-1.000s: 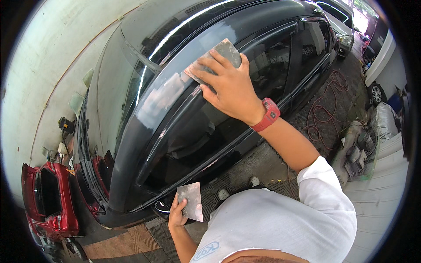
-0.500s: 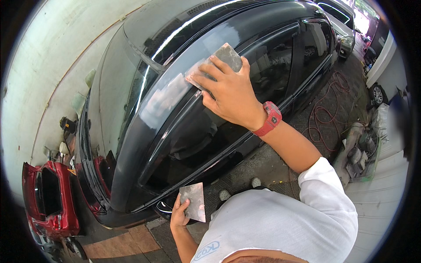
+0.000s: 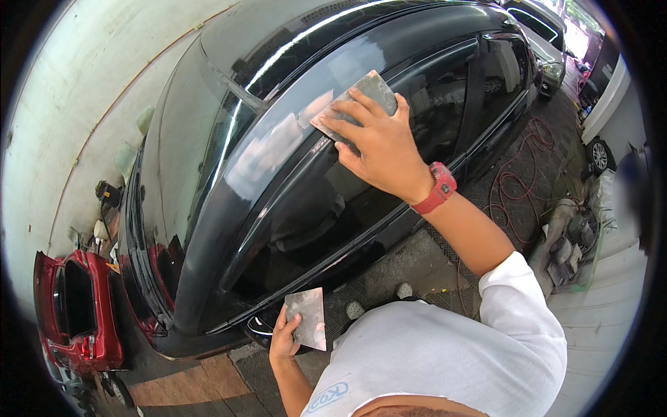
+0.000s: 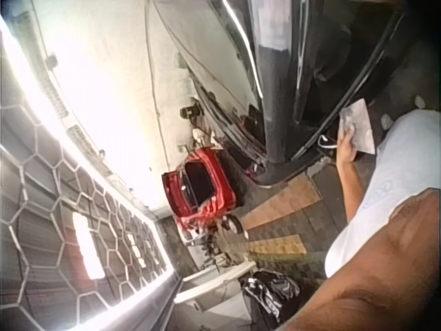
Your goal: The person prepares a piece of sandpaper by hand and then sands the upper window trim and door frame of a black car in a detailing shop.
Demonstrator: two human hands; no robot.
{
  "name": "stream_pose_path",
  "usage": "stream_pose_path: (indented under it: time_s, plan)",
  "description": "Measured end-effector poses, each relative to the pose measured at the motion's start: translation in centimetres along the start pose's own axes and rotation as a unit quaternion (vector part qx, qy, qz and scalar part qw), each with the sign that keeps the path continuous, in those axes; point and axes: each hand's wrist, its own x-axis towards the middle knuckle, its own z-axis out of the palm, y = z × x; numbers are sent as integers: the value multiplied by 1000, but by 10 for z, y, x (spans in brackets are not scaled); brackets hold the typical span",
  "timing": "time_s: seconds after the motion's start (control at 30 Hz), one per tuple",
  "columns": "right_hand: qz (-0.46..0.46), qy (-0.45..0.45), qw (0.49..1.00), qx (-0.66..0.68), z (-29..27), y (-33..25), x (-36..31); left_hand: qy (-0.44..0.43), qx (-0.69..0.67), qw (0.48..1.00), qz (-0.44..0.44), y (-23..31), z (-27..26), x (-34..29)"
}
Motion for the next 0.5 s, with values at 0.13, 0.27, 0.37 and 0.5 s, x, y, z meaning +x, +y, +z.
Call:
stream_pose_path:
  time_s: [0.13,0.27,0.37,0.5]
  plan:
    - [27,8,999,20,-9,8,16,8,5,1000,6,2,3,-1]
    - [41,-13,998,38,-8,-5,26,21,7,1000,2,-1,1,-1]
    - [20,14,1000,-7,3,-24,15,-5,-2,1000,-1,2,4,-3]
    - [13,-15,1000,10,4,-23,-3,-14,-8,1000,-1,2,2,-2]
